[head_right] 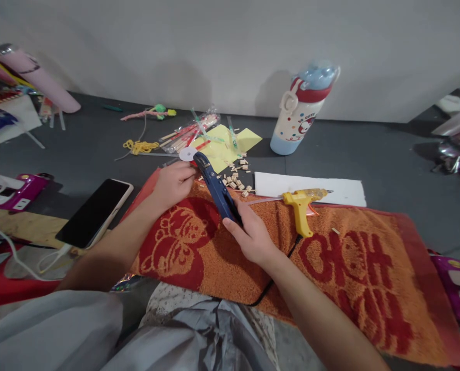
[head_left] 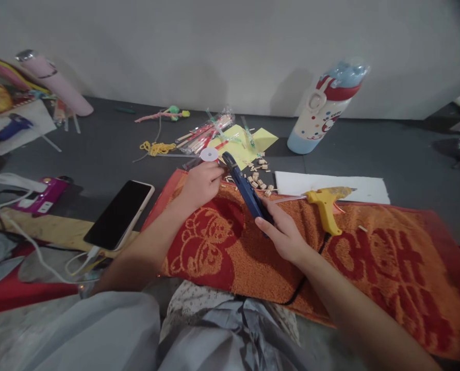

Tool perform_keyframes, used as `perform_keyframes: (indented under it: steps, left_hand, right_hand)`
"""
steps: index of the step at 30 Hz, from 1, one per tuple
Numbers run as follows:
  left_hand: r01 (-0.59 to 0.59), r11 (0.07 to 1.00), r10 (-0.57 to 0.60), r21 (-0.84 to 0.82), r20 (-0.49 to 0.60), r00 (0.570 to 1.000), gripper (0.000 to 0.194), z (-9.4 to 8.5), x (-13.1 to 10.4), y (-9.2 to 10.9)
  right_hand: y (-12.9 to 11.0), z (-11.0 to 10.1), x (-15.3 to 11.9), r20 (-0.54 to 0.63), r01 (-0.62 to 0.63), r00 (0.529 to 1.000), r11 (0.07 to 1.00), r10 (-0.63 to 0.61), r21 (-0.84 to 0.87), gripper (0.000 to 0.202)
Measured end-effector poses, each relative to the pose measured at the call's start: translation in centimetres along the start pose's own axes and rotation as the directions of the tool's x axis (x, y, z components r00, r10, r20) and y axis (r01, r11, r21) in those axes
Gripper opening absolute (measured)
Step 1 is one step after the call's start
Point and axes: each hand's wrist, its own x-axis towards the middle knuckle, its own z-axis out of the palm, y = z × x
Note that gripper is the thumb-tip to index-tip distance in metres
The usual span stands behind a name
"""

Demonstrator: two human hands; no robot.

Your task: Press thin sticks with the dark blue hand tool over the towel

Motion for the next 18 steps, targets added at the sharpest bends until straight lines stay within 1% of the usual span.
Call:
perform_keyframes:
  steps: [3,5,8,13,16,17,18]
  left_hand:
    - [0.004,1.0,-0.004,0.025,-0.018,1.0,0.027,0.2,-0.1,0.3]
    - [0.034,0.997,-0.032,0.069,-0.034,0.999,0.026,0.1,-0.2,0.8]
    - [0.081,0.989,-0.068,0.121,-0.11,0.992,0.019,-0.1,-0.3,1.9]
    - [0.154,0.981,-0.13,0.114,-0.195,0.972,0.024,-1.0,-0.6,3.4]
    - [0.148,0.983,-0.113,0.112,-0.269,0.956,0.021,-1.6,-0.8,4.3]
    - [0.136,0.986,-0.107,0.094,-0.265,0.958,0.021,-1.7,-0.9,4.6]
    - [0.126,0.991,-0.111,0.054,-0.225,0.968,0.023,-1.7,-1.0,5.0]
  right_hand:
    - [0.0,0.0,0.1,-0.012,-0.011,1.0,1.0,0.011,0.008,0.057]
    - [-0.1,0.2,0.2,-0.025,-0.018,1.0,0.999,0.019,0.026,0.058]
    - [-0.1,0.4,0.4,-0.06,-0.024,0.998,0.998,0.027,0.056,0.059]
    - [-0.1,0.9,0.4,-0.094,-0.005,0.995,0.995,0.015,0.103,0.059]
    - [-0.1,1.1,0.5,-0.124,-0.027,0.991,0.991,0.043,0.131,0.061]
    - [0.0,1.1,0.6,-0.139,-0.039,0.988,0.988,0.06,0.148,0.061]
    - [0.0,1.2,0.7,-0.15,-0.056,0.985,0.984,0.082,0.17,0.062]
